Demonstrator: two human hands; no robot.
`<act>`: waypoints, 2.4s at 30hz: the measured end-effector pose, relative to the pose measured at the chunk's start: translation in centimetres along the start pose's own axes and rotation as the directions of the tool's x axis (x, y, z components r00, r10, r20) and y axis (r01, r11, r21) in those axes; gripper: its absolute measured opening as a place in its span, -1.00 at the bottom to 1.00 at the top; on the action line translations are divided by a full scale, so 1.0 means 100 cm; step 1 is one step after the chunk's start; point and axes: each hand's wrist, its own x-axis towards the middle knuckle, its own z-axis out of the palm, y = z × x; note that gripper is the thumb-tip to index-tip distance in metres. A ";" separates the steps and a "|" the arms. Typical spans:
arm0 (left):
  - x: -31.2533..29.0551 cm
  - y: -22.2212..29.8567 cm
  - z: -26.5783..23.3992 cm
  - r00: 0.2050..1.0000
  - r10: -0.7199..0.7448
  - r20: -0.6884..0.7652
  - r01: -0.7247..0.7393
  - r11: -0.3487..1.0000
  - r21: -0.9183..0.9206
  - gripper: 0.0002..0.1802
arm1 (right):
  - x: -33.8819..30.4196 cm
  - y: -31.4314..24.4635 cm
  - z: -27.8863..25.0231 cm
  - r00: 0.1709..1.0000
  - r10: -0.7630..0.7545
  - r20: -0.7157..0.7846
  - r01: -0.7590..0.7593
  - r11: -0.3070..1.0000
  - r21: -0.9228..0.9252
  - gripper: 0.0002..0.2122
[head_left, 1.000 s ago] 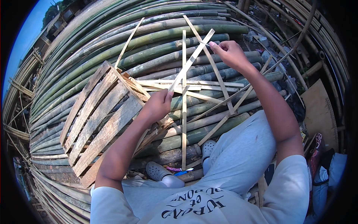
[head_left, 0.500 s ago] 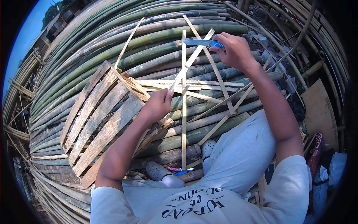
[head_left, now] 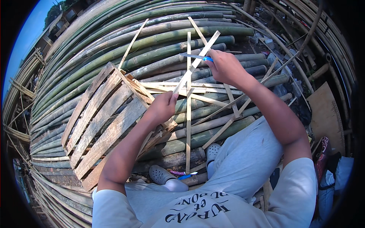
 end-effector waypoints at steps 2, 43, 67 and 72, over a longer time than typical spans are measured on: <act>0.001 -0.003 0.000 1.000 0.012 -0.004 -0.012 1.000 -0.011 -0.52 | -0.004 -0.020 0.020 0.994 -0.043 0.105 0.042 0.999 0.013 -0.80; 0.005 -0.011 0.005 0.997 0.077 -0.019 -0.077 0.997 0.001 -0.52 | -0.012 -0.060 0.064 0.975 0.043 0.218 -0.022 0.995 -0.099 -0.77; 0.007 -0.014 0.006 1.000 0.020 0.015 -0.021 0.999 0.048 -0.53 | 0.000 -0.036 0.058 0.981 0.097 0.166 -0.078 0.990 -0.118 -0.74; 0.008 -0.011 0.006 1.000 0.030 0.008 -0.031 0.999 0.038 -0.54 | -0.008 -0.050 0.069 0.975 -0.042 0.219 0.073 0.989 -0.132 -0.81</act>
